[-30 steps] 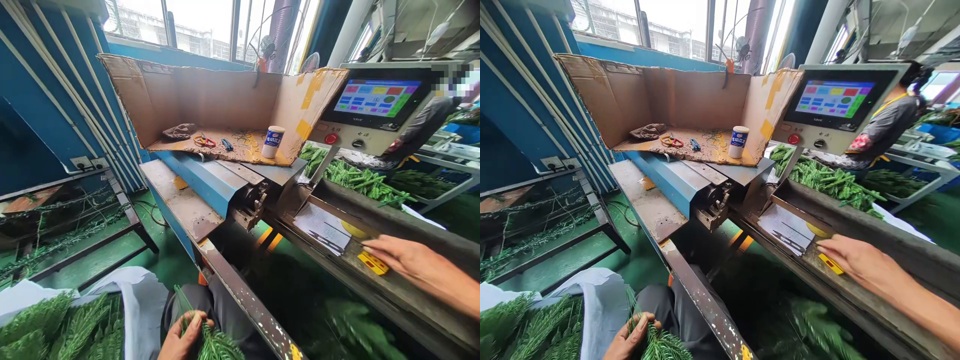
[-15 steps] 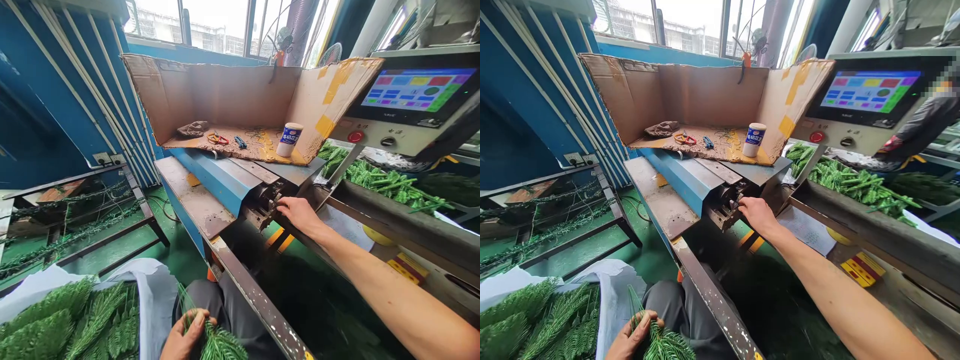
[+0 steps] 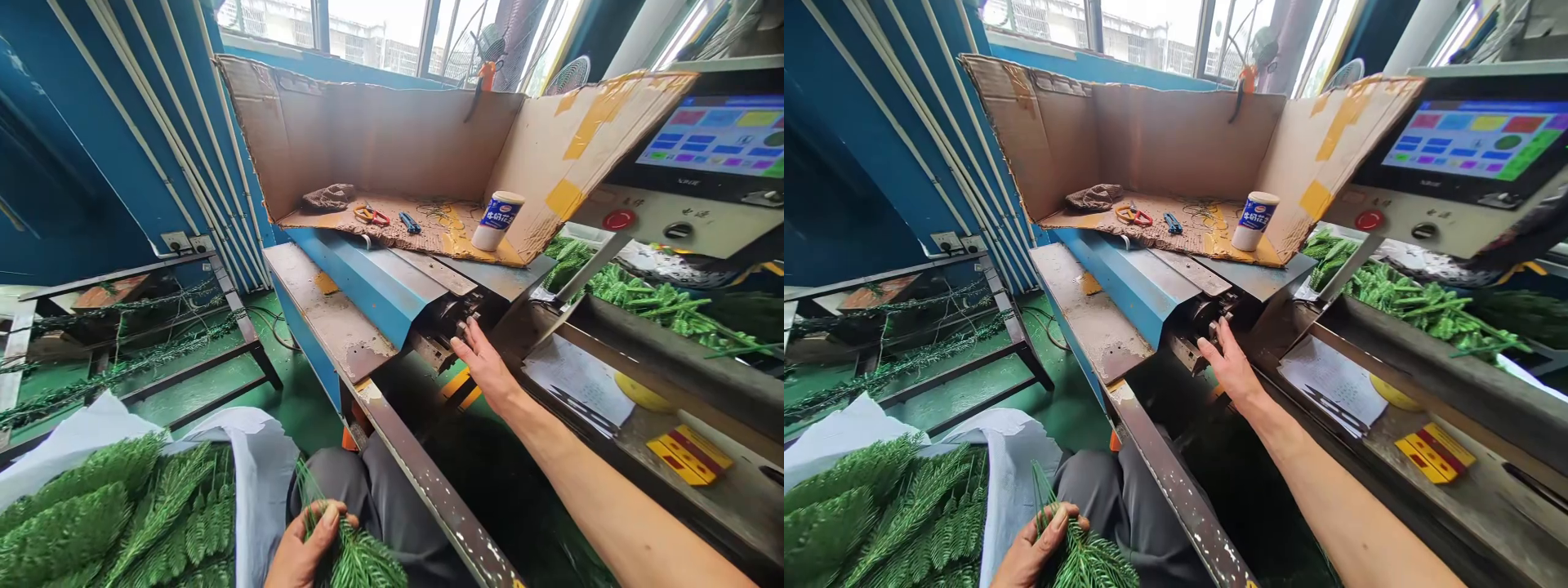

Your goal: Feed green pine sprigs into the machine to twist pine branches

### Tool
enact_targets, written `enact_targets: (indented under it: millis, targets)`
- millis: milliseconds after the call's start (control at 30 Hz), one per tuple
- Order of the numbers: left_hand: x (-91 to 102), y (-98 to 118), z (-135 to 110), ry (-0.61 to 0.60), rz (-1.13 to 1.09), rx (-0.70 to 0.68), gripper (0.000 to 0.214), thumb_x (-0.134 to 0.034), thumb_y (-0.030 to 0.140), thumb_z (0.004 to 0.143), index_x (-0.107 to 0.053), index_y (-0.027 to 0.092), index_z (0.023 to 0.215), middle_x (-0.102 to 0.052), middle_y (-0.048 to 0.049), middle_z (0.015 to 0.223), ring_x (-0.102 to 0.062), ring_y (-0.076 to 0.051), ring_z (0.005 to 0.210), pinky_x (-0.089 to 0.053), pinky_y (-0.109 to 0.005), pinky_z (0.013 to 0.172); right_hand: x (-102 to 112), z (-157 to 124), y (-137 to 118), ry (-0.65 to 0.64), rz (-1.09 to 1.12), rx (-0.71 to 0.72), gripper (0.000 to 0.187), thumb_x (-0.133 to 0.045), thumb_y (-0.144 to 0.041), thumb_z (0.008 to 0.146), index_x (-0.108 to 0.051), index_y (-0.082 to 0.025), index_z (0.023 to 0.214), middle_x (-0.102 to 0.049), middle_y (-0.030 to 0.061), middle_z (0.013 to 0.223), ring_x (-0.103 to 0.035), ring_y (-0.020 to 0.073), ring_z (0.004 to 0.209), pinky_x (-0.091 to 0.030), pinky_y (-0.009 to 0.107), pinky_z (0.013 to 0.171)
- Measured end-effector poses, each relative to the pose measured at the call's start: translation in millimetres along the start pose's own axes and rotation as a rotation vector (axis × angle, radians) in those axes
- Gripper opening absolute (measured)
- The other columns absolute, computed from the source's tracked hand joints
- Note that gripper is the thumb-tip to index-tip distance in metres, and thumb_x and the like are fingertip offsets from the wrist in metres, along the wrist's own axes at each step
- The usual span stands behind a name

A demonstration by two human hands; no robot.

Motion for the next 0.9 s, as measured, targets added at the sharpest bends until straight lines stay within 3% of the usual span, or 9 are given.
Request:
enact_targets:
  millis: [167,233,300,367,467,567,633,767,900]
  targets:
    - [-4.7,-1,-2,-0.039,-0.021,0.045,0.044,-0.085,0.043,0.045,-0.064,0.014,0.069,-0.069,-0.0058,0.059,-0.062,-0.018,0.054,-0.048,-0.027,0.056,-3,-42,-27,0.115,-0.211,0.004,0.082,-0.045,-0.064,0.085,-0.015,-0.019,0.147,-0.018,0.0073,0.149,-0.012,0.0229,0.137,-0.008,0.045,0.114]
    - [-15.3,6,-9,-0.037,-0.028,0.029,0.039,-0.082,0.042,0.054,-0.064,0.014,0.075,-0.071,-0.0061,0.066,-0.061,-0.016,0.054,-0.047,-0.027,0.056,-41,-79,-39,-0.116,-0.162,-0.027,0.074,-0.041,-0.062,0.088,-0.018,-0.023,0.146,-0.022,0.0057,0.148,-0.017,0.0232,0.136,-0.013,0.046,0.113]
    - [-31.4,13,-16,-0.044,-0.043,0.007,0.036,-0.079,0.04,0.06,-0.065,0.013,0.08,-0.071,-0.0067,0.071,-0.061,-0.016,0.056,-0.046,-0.027,0.057,-97,-131,-54,-0.553,-0.021,-0.042,0.066,-0.038,-0.059,0.091,-0.021,-0.026,0.146,-0.028,0.0043,0.146,-0.025,0.0232,0.134,-0.021,0.044,0.112]
    - [-50.2,18,-21,-0.066,-0.09,-0.014,0.036,-0.077,0.039,0.064,-0.065,0.013,0.085,-0.07,-0.0061,0.068,-0.063,-0.017,0.059,-0.047,-0.027,0.06,-131,-179,-69,-0.836,0.066,-0.035,0.064,-0.042,-0.055,0.091,-0.023,-0.028,0.145,-0.028,0.0028,0.146,-0.025,0.0235,0.133,-0.022,0.042,0.112]
    - [-75.2,23,-24,-0.132,-0.187,-0.026,0.043,-0.073,0.038,0.069,-0.062,0.013,0.103,-0.068,-0.005,0.064,-0.064,-0.02,0.062,-0.048,-0.029,0.062,-136,-196,-70,-0.786,0.07,-0.058,0.066,-0.051,-0.049,0.089,-0.023,-0.028,0.145,-0.025,0.0013,0.147,-0.022,0.0237,0.135,-0.018,0.044,0.113]
    - [-83.6,27,-24,-0.182,-0.211,-0.018,0.048,-0.074,0.036,0.069,-0.06,0.014,0.109,-0.071,-0.0094,0.087,-0.065,-0.018,0.067,-0.047,-0.027,0.059,-117,-182,-60,-0.693,0.034,-0.082,0.061,-0.049,-0.043,0.09,-0.026,-0.028,0.144,-0.029,0.0015,0.145,-0.027,0.023,0.133,-0.024,0.044,0.112]
    - [-76.8,25,-23,-0.186,-0.145,-0.005,0.045,-0.076,0.038,0.066,-0.063,0.014,0.103,-0.069,-0.0102,0.095,-0.064,-0.015,0.064,-0.046,-0.023,0.054,-89,-159,-53,-0.631,-0.086,-0.042,0.06,-0.047,-0.044,0.09,-0.027,-0.026,0.144,-0.031,0.0025,0.144,-0.031,0.0235,0.131,-0.029,0.043,0.11]
    - [-54.2,5,-16,-0.213,-0.001,0.029,0.046,-0.08,0.045,0.056,-0.068,0.013,0.086,-0.066,-0.0042,0.066,-0.059,-0.014,0.048,-0.043,-0.024,0.046,3,-92,-59,-0.322,-0.601,0.177,0.057,-0.046,-0.047,0.088,-0.037,-0.022,0.139,-0.043,0.0053,0.136,-0.042,0.0276,0.123,-0.035,0.043,0.105]
    - [-32.3,-21,-9,-0.143,-0.214,0.016,0.043,-0.085,0.041,0.048,-0.068,0.018,0.08,-0.059,0.0017,0.053,-0.057,-0.014,0.046,-0.045,-0.027,0.05,66,-47,-71,-0.129,-1.176,0.24,0.045,-0.042,-0.034,0.089,-0.045,-0.025,0.134,-0.058,0.0058,0.117,-0.059,0.0288,0.099,-0.051,0.042,0.08]
Point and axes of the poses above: each hand's wrist, its own z-axis towards the middle knuckle, its own x-axis out of the back of the hand, y = z × x, the point moved 10 cm from there along z, towards the middle knuckle
